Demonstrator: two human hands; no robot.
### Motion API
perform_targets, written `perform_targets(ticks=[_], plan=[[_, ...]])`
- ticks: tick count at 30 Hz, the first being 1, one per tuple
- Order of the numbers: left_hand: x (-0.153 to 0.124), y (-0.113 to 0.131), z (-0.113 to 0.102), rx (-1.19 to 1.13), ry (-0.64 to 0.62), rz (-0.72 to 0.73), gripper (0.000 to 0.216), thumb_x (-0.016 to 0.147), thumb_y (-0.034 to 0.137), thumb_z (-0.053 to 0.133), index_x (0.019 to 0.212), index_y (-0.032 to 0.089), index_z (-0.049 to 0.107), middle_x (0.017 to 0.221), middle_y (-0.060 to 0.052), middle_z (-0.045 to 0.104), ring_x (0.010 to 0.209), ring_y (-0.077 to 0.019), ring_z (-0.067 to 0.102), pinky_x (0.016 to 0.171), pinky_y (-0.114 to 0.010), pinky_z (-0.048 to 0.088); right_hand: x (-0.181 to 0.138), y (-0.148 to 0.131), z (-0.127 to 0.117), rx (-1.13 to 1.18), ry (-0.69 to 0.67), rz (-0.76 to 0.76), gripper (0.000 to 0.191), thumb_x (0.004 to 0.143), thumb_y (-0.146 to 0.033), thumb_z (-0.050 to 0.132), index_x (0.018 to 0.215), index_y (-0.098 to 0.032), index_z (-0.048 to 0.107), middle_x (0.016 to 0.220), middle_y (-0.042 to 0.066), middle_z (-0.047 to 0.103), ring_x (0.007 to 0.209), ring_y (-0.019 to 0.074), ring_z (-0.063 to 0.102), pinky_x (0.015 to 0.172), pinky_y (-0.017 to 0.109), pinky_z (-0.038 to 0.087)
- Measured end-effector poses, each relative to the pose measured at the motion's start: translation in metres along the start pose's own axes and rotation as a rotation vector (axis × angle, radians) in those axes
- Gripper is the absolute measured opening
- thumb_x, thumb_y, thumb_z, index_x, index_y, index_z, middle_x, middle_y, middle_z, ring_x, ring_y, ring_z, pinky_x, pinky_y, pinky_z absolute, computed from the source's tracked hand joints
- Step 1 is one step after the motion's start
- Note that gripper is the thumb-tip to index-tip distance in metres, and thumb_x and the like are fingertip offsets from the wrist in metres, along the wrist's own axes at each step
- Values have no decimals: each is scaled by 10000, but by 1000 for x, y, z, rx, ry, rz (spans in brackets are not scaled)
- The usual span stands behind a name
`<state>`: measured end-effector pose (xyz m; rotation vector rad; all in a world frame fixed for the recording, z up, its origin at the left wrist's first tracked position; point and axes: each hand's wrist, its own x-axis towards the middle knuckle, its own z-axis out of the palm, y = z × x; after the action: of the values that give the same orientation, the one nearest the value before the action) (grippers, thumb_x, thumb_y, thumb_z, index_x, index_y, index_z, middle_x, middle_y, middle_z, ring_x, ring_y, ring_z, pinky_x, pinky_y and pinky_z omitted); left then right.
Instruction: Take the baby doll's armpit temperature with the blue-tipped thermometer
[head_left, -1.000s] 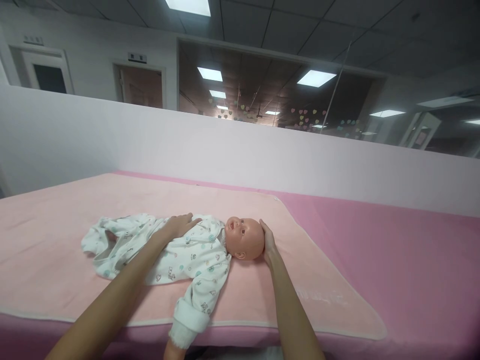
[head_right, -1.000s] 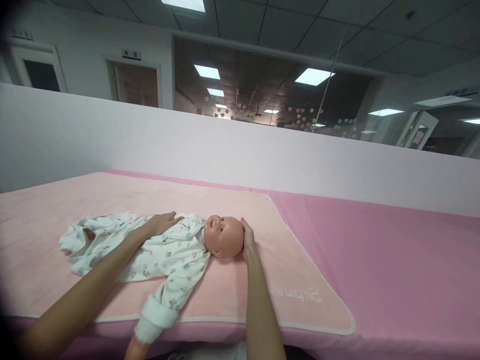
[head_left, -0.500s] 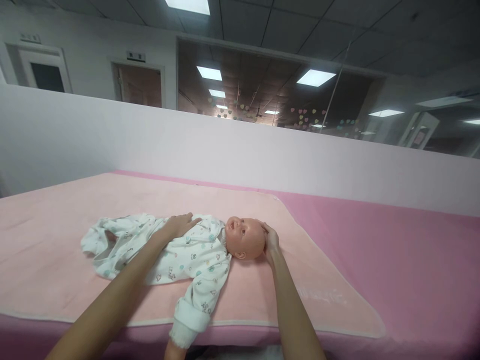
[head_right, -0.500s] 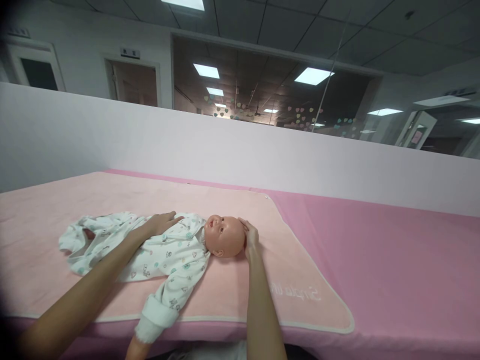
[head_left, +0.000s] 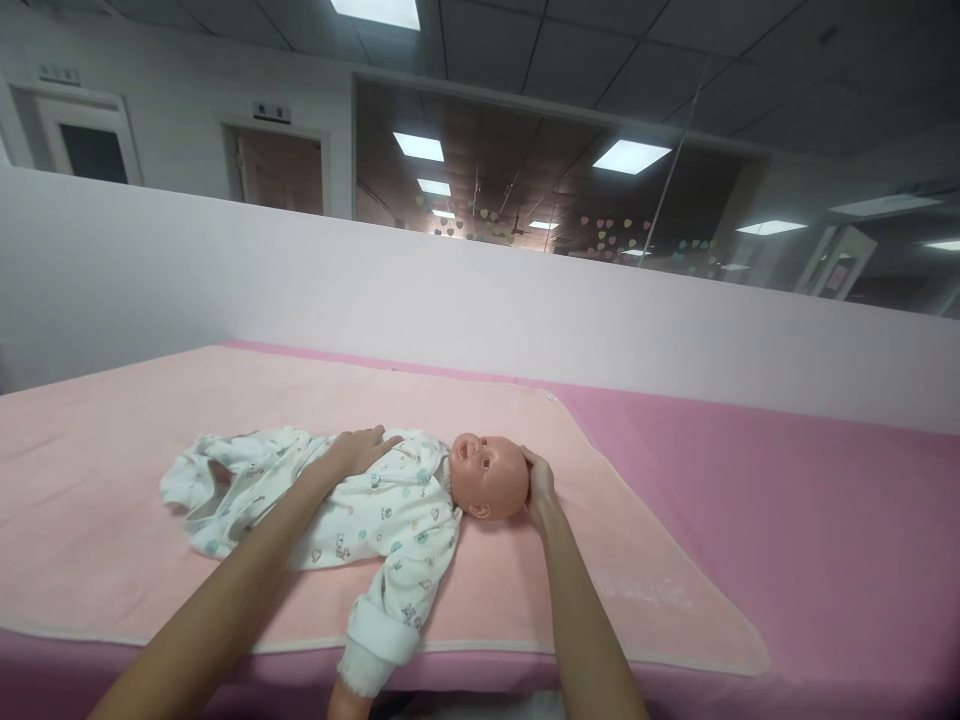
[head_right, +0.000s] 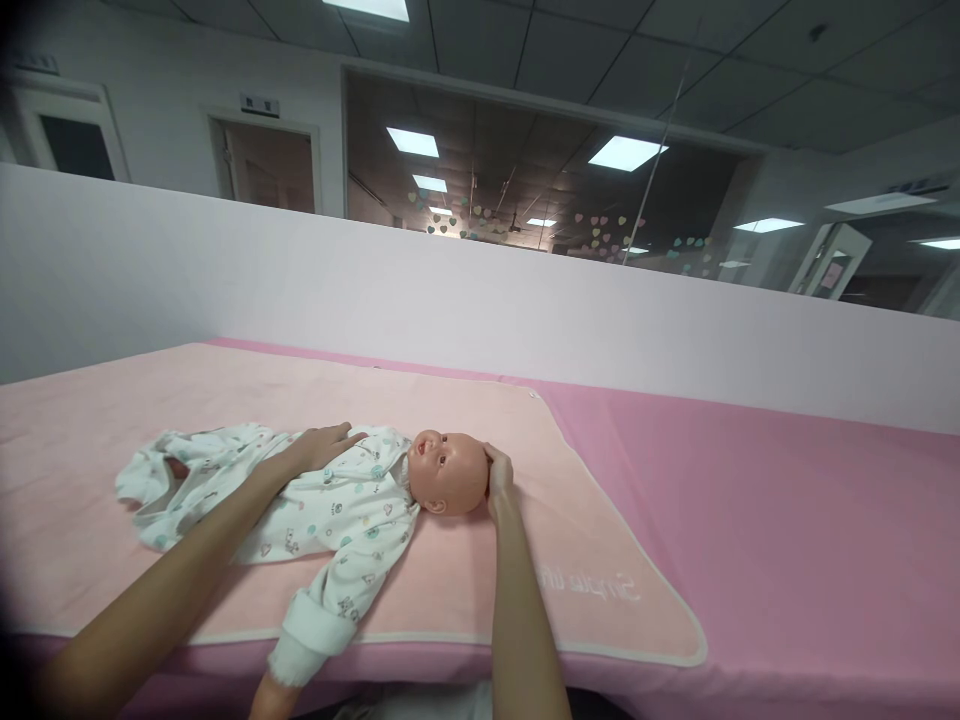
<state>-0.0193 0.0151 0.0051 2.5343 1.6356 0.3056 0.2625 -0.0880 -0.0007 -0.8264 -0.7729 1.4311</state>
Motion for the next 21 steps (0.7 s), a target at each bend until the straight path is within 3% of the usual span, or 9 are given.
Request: perform_targets(ticks=[4, 10, 16, 18, 21], plan=[[1, -2, 2, 0, 2, -2, 576, 799, 626, 169, 889, 184, 528, 931, -124, 661, 844, -300, 603, 741, -372, 384, 1, 4, 1, -3, -35, 47, 368, 714, -379, 514, 907, -111, 677, 990, 121, 672, 941, 306, 615, 790, 400, 503], [4, -5, 6, -8, -1, 4, 589, 790, 648, 161, 879, 195, 526, 918, -119, 663, 833, -295, 606, 753, -375, 382, 6, 3, -7, -48, 134, -68, 260, 706, -363, 555, 805, -154, 675, 901, 81, 698, 886, 260, 637, 737, 335, 525], [5, -5, 5, -15, 4, 9, 590, 785, 651, 166, 871, 191, 525, 921, -129, 658, 829, -304, 602, 750, -388, 382, 5, 8, -6, -20, -37, 45, 367, 725, -382, 520, 945, -127, 665, 1026, 115, 661, 959, 289, 613, 789, 395, 506], [5, -6, 6, -8, 4, 11, 586, 790, 646, 163, 868, 188, 521, 926, -131, 656, 831, -304, 600, 749, -391, 383, 9, 8, -10, -18, 19, 14, 354, 722, -378, 529, 921, -123, 673, 982, 116, 676, 930, 290, 623, 784, 394, 506], [6, -7, 7, -17, 3, 4, 582, 787, 646, 175, 868, 188, 525, 938, -131, 653, 833, -304, 598, 746, -391, 387, 18, 6, -20, -13, 216, -123, 247, 705, -330, 561, 823, -151, 684, 865, 78, 704, 879, 240, 640, 779, 327, 504]])
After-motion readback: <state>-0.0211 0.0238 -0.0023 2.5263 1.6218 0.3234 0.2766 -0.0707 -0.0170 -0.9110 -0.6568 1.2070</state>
